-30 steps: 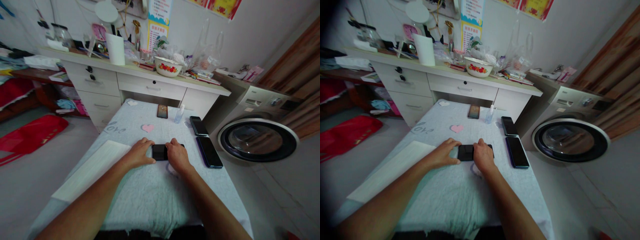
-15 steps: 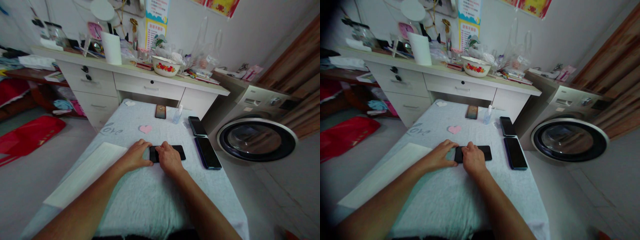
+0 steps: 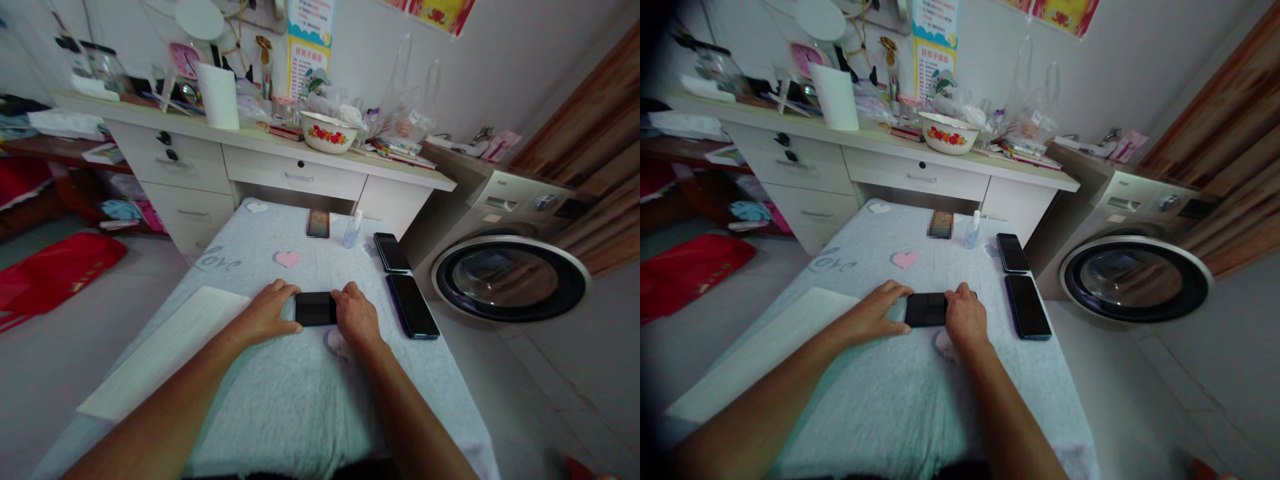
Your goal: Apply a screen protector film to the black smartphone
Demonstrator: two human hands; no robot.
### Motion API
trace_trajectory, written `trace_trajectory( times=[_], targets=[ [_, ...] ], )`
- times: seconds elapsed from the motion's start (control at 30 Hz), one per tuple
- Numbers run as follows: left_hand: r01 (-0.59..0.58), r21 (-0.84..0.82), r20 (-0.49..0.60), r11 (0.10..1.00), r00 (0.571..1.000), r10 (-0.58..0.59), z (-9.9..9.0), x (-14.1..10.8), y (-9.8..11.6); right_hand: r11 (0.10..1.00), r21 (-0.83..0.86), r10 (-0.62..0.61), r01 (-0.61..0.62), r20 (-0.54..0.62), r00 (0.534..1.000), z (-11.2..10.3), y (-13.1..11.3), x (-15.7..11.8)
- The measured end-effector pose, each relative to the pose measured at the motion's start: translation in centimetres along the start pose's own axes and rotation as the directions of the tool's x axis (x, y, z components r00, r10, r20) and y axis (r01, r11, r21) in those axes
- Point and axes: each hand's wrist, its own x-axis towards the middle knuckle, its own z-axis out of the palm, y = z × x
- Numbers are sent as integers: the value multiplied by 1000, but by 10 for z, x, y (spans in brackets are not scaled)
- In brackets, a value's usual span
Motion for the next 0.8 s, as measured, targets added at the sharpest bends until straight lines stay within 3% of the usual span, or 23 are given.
trace_trajectory(
  times=[0.27, 0.53, 0.8],
  targets=[
    [9, 5, -2, 1000, 1000, -9, 0, 1, 0, 1000, 1, 9, -9, -26, 1000, 5, 5, 3],
    [16, 4, -2, 1000, 1000, -16, 0, -1, 2, 988, 22, -151, 151, -7, 988, 3, -22, 0],
    [8, 2, -2, 1000, 1000, -8, 1, -1, -1, 999, -5, -32, 32, -3, 999, 0, -2, 2]
  ],
)
